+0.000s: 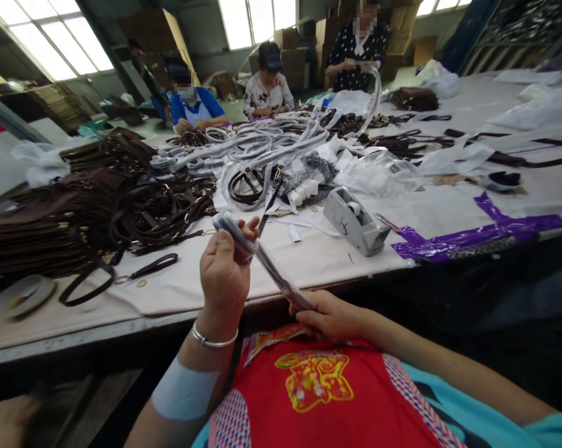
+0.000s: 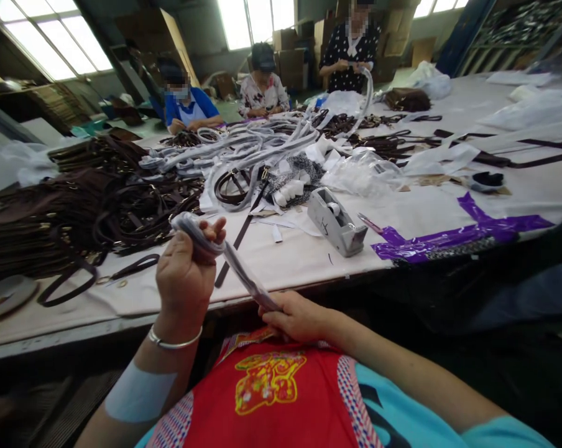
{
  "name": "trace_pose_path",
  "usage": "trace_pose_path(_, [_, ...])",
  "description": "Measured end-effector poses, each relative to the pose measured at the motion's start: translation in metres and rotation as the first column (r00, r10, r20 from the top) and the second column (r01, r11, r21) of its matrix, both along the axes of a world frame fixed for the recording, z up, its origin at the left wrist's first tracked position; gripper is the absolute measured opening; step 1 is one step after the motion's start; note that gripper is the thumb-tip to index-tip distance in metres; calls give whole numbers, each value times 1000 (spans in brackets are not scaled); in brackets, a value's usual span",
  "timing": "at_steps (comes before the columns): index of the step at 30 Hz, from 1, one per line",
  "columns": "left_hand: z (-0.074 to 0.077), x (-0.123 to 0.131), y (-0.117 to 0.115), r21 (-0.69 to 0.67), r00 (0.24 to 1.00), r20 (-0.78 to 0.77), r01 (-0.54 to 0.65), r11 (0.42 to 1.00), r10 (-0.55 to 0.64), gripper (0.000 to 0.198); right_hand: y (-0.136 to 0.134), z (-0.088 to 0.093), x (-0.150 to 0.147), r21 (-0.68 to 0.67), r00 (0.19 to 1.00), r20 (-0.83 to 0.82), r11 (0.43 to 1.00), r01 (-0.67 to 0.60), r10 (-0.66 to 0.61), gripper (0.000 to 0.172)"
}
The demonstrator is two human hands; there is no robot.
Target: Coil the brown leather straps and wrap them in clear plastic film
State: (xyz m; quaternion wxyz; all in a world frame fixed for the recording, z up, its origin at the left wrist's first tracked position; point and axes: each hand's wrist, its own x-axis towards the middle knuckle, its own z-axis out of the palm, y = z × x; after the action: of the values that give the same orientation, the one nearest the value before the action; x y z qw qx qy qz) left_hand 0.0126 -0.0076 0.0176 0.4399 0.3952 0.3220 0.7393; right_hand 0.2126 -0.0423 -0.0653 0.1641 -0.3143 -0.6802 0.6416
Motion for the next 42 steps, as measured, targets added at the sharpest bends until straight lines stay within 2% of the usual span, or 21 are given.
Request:
trace_pose_path(2, [-15,1,-1,73,966,-239,-87,994,102,23,-3,4,4,-342,986,-148,932,-120,72,30])
trace_pose_path(4, [-31,-1,-5,153,834,-531,-79,985,150,23,-6,6,10,-516,953,-301,835,-194,35,39])
trace_pose_path(7, [-58,-1,-11,206,518,-846,94,974,129,30,-6,5,17,-595,874,-481,756,-273,-63,41])
trace_pose_path(10, [-84,3,-17,131,251,-966,243,961,68,45,-5,-2,19,-620,801,-574,730,-288,-172,38])
trace_pose_path(13, [-100,7,-21,53,111,-993,232,971,28,31,-3,-7,23,-634,788,-574,730,-255,-223,37])
trace_pose_path(15, [-103,6,-23,30,80,-997,214,976,13,20,1,-5,30,-612,854,-487,769,-185,-182,38])
trace_pose_path(17, [-100,0,-25,2,97,-995,238,971,-22,18,9,2,39,-461,959,-265,887,-30,-105,37])
trace_pose_path(18, [-98,-3,-27,-26,122,-991,264,964,-60,17,13,7,44,-285,990,-110,957,56,-91,37])
trace_pose_path(19, [-96,-6,-29,-63,151,-982,298,952,-113,17,17,12,48,-47,994,42,994,102,-100,38])
trace_pose_path(20, [-94,-8,-32,-110,176,-968,337,935,-177,18,20,17,51,210,978,168,974,90,-126,36])
trace_pose_path(22, [-89,-12,-38,-229,188,-926,412,882,-328,21,25,23,54,595,925,339,800,-71,-170,23])
trace_pose_path(24, [-84,-13,-45,-381,173,-842,481,789,-511,27,27,23,52,738,882,440,629,-245,-172,20])
trace_pose_path(25, [-81,-14,-48,-461,182,-766,513,724,-616,30,27,21,50,763,873,455,583,-279,-177,23])
trace_pose_path(26, [-77,-14,-51,-530,211,-662,547,648,-719,34,27,17,48,779,880,437,568,-267,-186,26])
trace_pose_path(27, [-74,-14,-55,-578,259,-534,583,571,-805,39,27,12,46,785,902,387,581,-215,-189,29])
trace_pose_path(29, [-68,-14,-61,-612,376,-270,644,459,-886,46,26,2,42,742,963,216,668,-55,-161,40])
trace_pose_path(31, [-64,-12,-66,-601,492,-72,673,431,-868,48,24,-8,36,625,994,20,777,72,-108,48])
trace_pose_path(33, [-62,-8,-68,-566,609,84,681,465,-789,47,21,-14,25,508,988,-133,850,137,-80,55])
trace_pose_path(35, [-62,-2,-65,-512,696,219,679,527,-684,47,15,-17,11,423,964,-241,882,207,-111,60])
trace_pose_path(38, [-64,10,-56,-431,739,355,673,601,-573,49,5,-17,-12,304,920,-334,901,310,-203,59])
trace_pose_path(42, [-66,22,-47,-354,779,475,595,722,-409,45,-4,-12,-30,236,888,-397,909,344,-233,52])
